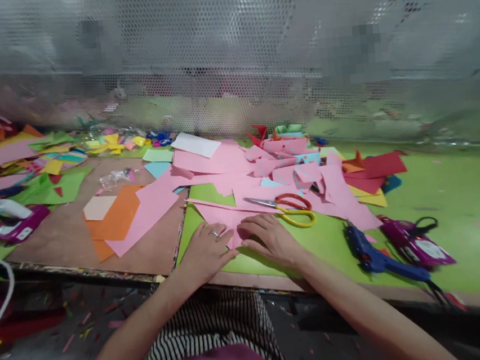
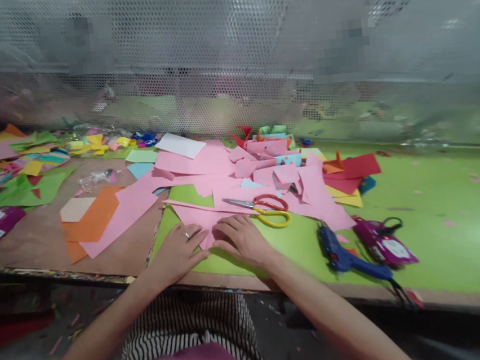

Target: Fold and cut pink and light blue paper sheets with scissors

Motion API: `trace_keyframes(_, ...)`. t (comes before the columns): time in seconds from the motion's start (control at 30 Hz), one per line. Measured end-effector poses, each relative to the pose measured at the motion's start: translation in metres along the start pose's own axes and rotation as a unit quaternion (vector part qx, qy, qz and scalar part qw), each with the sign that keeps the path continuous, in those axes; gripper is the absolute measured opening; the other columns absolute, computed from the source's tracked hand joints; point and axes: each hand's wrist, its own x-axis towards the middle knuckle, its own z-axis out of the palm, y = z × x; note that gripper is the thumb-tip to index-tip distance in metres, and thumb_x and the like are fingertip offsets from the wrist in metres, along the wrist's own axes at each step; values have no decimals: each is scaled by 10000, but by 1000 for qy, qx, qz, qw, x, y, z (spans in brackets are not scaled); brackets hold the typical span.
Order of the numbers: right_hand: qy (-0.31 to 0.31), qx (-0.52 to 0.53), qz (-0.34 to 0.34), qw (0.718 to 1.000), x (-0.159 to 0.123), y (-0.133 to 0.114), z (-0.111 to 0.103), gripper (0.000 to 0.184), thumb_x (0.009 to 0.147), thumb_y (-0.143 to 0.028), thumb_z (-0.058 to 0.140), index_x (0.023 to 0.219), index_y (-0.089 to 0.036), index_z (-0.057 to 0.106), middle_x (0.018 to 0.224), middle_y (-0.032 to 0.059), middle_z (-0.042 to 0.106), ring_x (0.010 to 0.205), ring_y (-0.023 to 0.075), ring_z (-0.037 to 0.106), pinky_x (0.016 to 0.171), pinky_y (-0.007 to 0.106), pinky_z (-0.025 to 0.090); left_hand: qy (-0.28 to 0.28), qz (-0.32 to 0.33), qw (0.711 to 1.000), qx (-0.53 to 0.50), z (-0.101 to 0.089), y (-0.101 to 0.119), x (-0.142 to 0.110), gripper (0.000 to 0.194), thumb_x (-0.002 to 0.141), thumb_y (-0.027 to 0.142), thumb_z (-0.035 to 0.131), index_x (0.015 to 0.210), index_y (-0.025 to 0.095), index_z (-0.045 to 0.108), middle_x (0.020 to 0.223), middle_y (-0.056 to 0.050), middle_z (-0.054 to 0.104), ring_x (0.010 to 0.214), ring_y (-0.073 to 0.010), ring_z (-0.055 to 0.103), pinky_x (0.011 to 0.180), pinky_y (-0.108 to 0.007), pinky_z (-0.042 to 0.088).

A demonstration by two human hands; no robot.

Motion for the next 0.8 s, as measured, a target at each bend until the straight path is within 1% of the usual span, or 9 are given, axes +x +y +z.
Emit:
trace_keyframes(0.07,-7,6,-2,1000,0,-2,0,420,985,-537,559,1207,-204,687,1195,124,728,1081,280,636,931,460,490,-9,1,1000,1,-4,-2,-1,498,1002,524,531,1341,165,590,1309,-142,667,1233,-274,588,1096,-491,394)
trace_keyframes(0.13,-15,9,-6,1000,0,-3,0,471,961,-586,577,1215,-203,678,1208,116,728,1095,278,630,952,452,467,-4,6,1000,0,-6,-4,-2,486,984,526,566,1305,165,612,1282,-138,681,1189,-272,613,1083,-484,401)
trace_keyframes(0.3,-19,-5,-4,1000,-1,-4,2,514,931,-618,609,1218,-197,669,1199,101,739,1085,268,631,968,437,428,26,27,999,22,-8,0,-6,354,1020,415,540,1206,130,636,1232,-139,700,1131,-255,638,1001,-412,459)
trace_keyframes(0.37,-27,-18,-9,999,-1,-4,1,452,948,-596,597,1174,-214,683,1194,84,744,1074,259,637,963,426,423,34,32,998,37,-11,2,-8,348,1022,414,534,1193,130,639,1223,-142,705,1104,-255,649,958,-397,478)
trace_keyframes(0.47,-50,-53,-27,997,-2,-6,-1,374,998,-546,538,1130,-236,699,1187,67,749,1046,245,651,958,416,427,38,42,998,38,-16,4,-10,376,996,483,564,1143,150,659,1190,-133,720,1038,-252,667,897,-388,497)
trace_keyframes(0.57,-56,-100,-42,993,-3,-13,0,370,1045,-483,465,1149,-214,696,1195,79,748,1032,243,664,987,422,426,32,51,998,33,-20,3,-10,399,979,521,579,1134,162,658,1178,-121,721,1025,-244,665,893,-382,496)
trace_keyframes(0.67,-54,-114,-42,991,-4,-18,2,371,1075,-421,409,1154,-194,691,1208,85,746,1044,237,668,996,411,436,27,50,998,39,-19,3,-8,350,1011,471,543,1152,166,639,1161,-103,718,1000,-230,655,867,-369,490)
trace_keyframes(0.73,-52,-103,-27,993,-6,-16,0,360,1080,-404,395,1154,-210,689,1204,75,747,1054,237,669,977,407,454,31,50,997,52,-18,4,-8,329,1025,444,522,1152,160,627,1140,-97,718,964,-231,648,830,-366,485)
trace_keyframes(0.8,-34,-108,29,993,-8,-5,-5,350,1078,-358,380,1189,-211,678,1235,95,732,1099,267,658,980,440,461,32,54,996,65,-18,6,-8,324,1025,444,516,1119,154,626,1115,-94,718,939,-236,639,812,-368,481)
